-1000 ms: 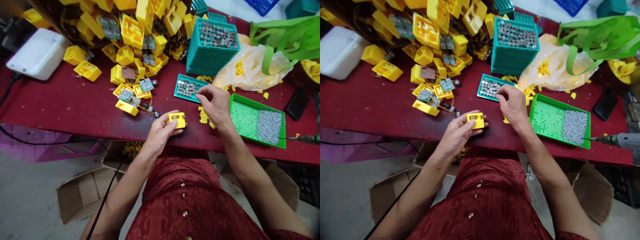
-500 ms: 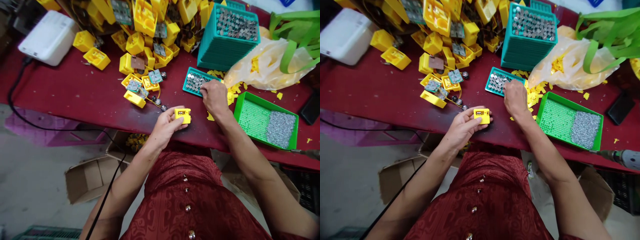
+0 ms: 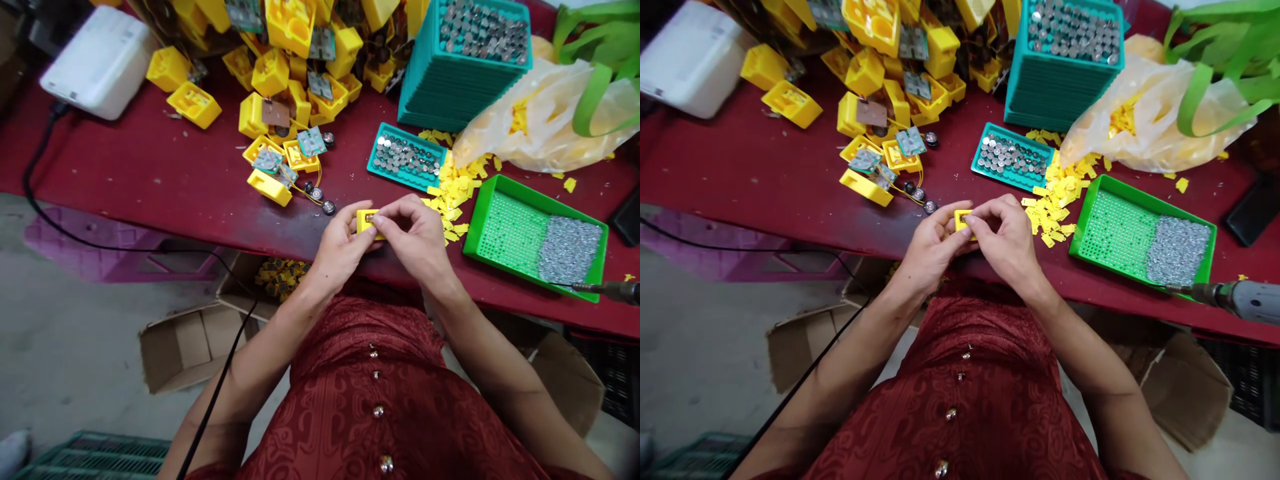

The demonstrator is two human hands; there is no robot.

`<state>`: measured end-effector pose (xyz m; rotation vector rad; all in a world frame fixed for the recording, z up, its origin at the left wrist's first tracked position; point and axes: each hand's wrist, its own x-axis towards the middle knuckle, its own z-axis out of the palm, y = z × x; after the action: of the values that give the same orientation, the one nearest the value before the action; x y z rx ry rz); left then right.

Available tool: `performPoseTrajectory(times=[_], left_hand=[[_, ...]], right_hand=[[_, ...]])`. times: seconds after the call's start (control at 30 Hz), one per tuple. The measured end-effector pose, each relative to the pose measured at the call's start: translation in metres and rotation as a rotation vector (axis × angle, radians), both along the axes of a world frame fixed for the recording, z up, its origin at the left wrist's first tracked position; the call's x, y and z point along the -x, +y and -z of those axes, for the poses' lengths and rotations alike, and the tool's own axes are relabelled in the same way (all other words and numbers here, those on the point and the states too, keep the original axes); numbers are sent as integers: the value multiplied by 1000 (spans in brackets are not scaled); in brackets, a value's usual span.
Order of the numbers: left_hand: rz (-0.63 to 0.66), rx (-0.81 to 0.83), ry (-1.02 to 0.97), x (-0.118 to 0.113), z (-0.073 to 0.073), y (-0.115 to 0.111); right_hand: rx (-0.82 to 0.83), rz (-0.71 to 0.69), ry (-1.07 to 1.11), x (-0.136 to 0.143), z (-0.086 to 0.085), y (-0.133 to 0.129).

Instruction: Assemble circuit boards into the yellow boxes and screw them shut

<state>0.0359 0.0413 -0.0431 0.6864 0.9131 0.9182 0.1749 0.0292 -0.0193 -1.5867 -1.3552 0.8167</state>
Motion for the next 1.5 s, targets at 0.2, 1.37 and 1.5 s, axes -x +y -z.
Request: performPoseTrajectory(times=[0.2,1.37,1.5], left_hand=[[-19,-27,9,-5,0,-3],[159,125,-71,-3,-9,-6],[234,161,-79,-2,-15,-9]], right_hand=[[73,53,96,-2,10,3],[-131,-194,-273,-57,-5,-21],[-164,-175,-309,-52,0,-21]])
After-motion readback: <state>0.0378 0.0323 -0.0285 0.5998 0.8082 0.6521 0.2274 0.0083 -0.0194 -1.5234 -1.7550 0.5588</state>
